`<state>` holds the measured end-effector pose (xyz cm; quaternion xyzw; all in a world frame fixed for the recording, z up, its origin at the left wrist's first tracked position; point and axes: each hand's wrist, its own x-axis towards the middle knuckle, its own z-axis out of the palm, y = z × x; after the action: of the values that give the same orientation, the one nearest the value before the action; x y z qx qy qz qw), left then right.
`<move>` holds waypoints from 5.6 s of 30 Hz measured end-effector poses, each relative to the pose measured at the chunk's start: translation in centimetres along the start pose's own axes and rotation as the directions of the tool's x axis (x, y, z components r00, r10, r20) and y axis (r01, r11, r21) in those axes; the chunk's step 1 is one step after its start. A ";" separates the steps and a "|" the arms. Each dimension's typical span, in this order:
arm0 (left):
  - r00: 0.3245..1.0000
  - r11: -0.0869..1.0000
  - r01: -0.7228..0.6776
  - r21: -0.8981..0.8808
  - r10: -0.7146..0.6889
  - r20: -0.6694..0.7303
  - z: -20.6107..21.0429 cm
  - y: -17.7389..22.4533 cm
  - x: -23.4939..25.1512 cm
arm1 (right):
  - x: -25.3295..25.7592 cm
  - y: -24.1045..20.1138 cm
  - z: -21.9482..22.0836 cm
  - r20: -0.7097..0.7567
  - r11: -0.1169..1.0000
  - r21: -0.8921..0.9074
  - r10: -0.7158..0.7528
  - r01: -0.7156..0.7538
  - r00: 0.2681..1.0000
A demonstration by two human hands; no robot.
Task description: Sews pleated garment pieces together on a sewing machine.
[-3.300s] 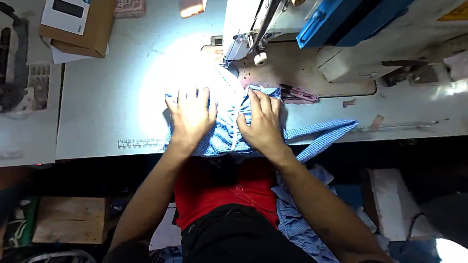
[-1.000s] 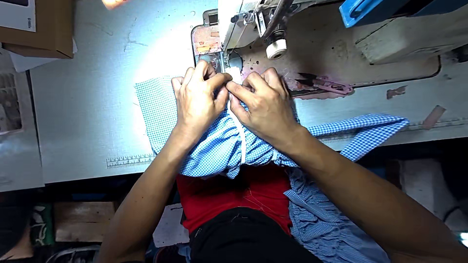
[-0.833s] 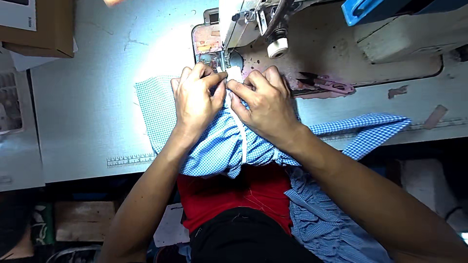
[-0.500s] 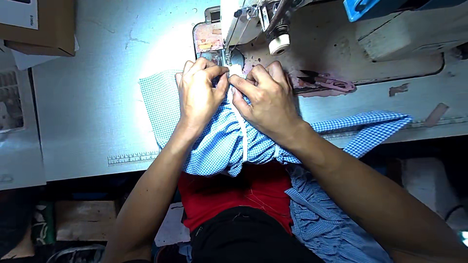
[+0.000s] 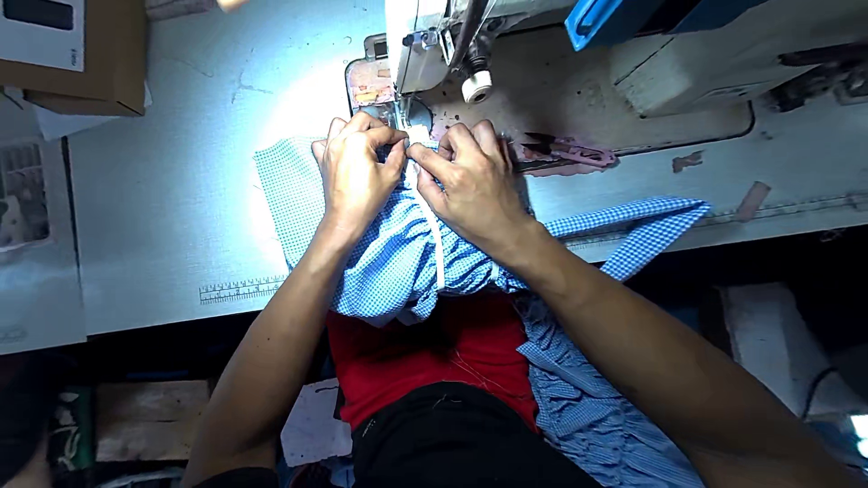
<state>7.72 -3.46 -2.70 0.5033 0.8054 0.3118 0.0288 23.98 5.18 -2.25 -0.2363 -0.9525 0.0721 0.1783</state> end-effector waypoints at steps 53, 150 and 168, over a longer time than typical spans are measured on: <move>0.918 0.923 -0.382 0.054 0.372 0.140 -1.3 2.3 -5.4 | 1.1 1.5 -0.5 0.054 0.975 0.195 0.101 -0.110 0.993; 0.827 0.850 -0.527 -0.009 0.516 0.225 -3.1 2.6 -9.6 | -0.2 2.6 -3.6 0.146 0.984 -0.002 -0.174 0.176 0.974; 0.826 0.847 -0.532 -0.002 0.519 0.221 -3.0 2.5 -9.6 | -0.2 2.7 -3.6 0.136 0.986 -0.036 -0.155 0.161 0.979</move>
<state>13.27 -12.08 -1.50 0.7363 0.6370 0.2278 0.0128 26.59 7.63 0.47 -0.1587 -0.9794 0.0510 0.1143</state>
